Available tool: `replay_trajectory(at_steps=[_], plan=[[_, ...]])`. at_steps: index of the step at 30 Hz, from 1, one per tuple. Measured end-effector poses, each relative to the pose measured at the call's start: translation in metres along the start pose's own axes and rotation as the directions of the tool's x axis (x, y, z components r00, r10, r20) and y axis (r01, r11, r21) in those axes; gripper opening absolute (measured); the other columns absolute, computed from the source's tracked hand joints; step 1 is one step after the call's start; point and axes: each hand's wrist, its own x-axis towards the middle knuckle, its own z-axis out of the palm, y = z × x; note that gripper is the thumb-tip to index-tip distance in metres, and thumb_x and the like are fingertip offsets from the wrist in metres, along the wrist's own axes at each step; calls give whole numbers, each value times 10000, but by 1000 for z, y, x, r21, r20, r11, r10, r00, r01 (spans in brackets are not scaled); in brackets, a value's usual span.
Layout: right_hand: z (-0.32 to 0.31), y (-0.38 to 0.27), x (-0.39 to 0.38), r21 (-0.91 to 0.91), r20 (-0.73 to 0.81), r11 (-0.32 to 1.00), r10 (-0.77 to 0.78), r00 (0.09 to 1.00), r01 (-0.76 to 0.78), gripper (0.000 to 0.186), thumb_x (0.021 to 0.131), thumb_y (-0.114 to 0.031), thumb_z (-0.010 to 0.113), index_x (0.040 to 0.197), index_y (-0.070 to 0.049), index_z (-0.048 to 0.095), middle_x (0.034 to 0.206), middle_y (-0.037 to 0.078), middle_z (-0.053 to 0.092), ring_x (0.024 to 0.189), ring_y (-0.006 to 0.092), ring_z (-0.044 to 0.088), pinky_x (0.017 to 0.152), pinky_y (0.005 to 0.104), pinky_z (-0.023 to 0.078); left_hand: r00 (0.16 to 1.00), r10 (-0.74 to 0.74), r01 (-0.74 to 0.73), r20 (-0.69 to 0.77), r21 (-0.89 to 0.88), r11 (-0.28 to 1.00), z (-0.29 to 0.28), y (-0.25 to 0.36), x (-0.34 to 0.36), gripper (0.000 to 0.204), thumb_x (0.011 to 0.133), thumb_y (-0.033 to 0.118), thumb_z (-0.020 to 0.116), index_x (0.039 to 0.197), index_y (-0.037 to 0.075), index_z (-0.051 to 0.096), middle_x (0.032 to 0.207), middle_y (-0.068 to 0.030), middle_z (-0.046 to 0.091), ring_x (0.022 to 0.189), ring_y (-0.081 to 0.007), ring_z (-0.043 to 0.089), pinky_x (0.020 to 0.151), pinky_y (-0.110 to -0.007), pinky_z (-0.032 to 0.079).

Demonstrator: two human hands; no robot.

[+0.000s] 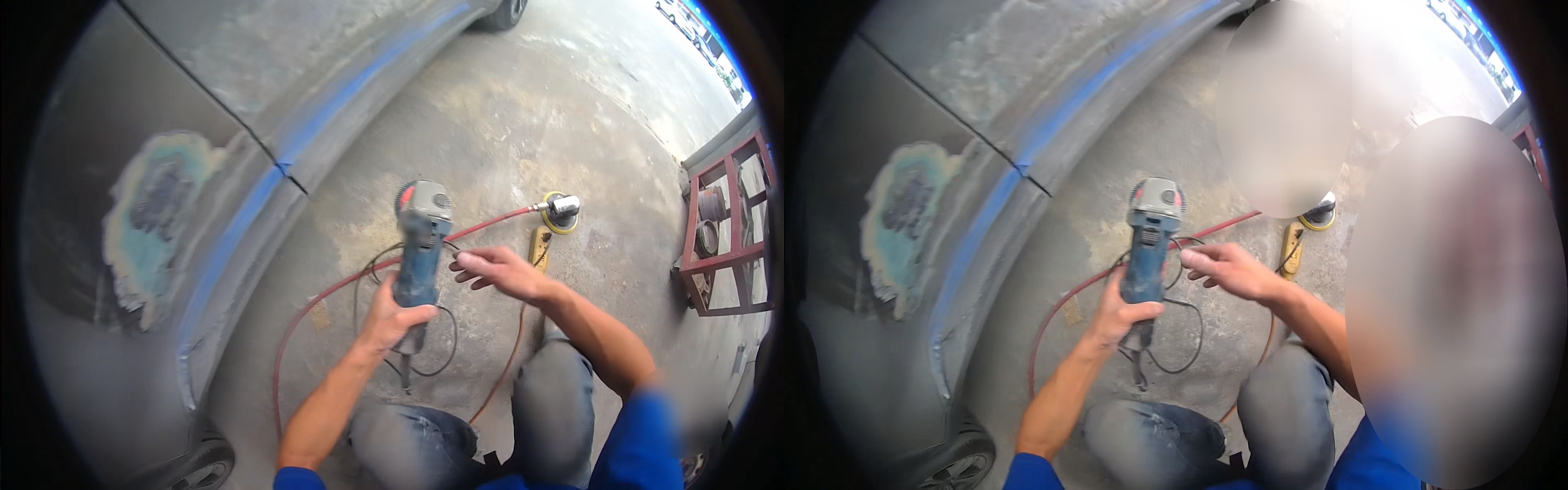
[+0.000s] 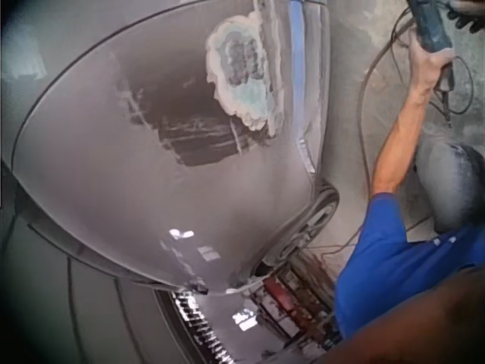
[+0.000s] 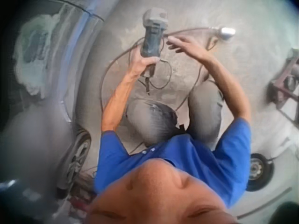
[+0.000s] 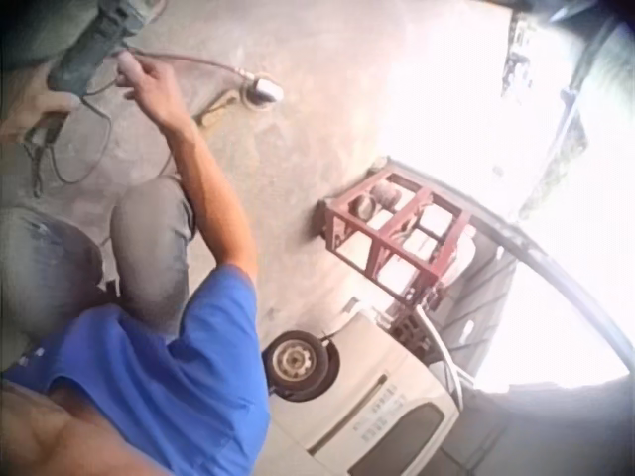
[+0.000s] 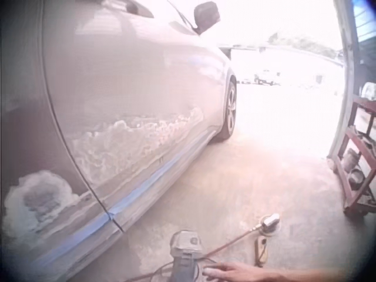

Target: The person uses an angle grinder to sand a damaged area on the side of a gray car. They repeatedly move the grinder over the sanded patch, occasionally pausing to wipe the surface with their hand.

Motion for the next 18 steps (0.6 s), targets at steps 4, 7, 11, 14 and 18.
replay_trajectory(at_steps=[4, 7, 11, 14, 18], plan=[[51, -11, -10, 273, -170, 947, -124, 978, 167, 553, 1052, -469, 563, 1294, 25, 626, 1164, 91, 680, 1077, 166, 628, 934, 321, 505, 982, 108, -57, -152, 308, 950, 37, -1, -21, 689, 663, 273, 852, 1203, -8, 530, 1010, -154, 681, 928, -275, 691, 839, -389, 537], [77, 12, -4, 419, -287, 888, -71, 955, 192, 392, 1067, -407, 561, 1176, -36, 630, 1013, 18, 660, 913, 105, 607, 840, 275, 501, 966, 101, 8, -238, 417, 909, 47, 16, -41, 677, 668, 290, 846, 1183, -1, 516, 1020, -227, 701, 954, -388, 707, 834, -439, 542], [117, 2, -16, 688, -313, 692, 9, 950, 220, 415, 1080, -410, 532, 1170, -19, 638, 1013, 31, 672, 890, 108, 623, 814, 271, 516, 903, 136, 78, -408, 467, 881, 68, 14, -71, 698, 664, 270, 869, 1201, -1, 517, 1012, -194, 696, 940, -342, 700, 833, -427, 536], [113, 11, -21, 710, -209, 689, 13, 978, 142, 497, 1071, -484, 507, 1178, -21, 653, 988, 59, 702, 847, 139, 667, 787, 304, 550, 864, 137, 132, -484, 481, 867, 85, 8, -85, 744, 659, 315, 868, 1217, 0, 491, 1035, -246, 704, 971, -420, 703, 843, -471, 539], [111, 13, -37, 697, -149, 713, 39, 988, 77, 529, 1072, -501, 489, 1168, -12, 666, 977, 63, 704, 828, 142, 665, 773, 307, 550, 827, 72, 226, -557, 448, 865, 105, 5, -97, 741, 659, 321, 873, 1206, 4, 487, 1030, -247, 706, 966, -426, 704, 839, -477, 539]])
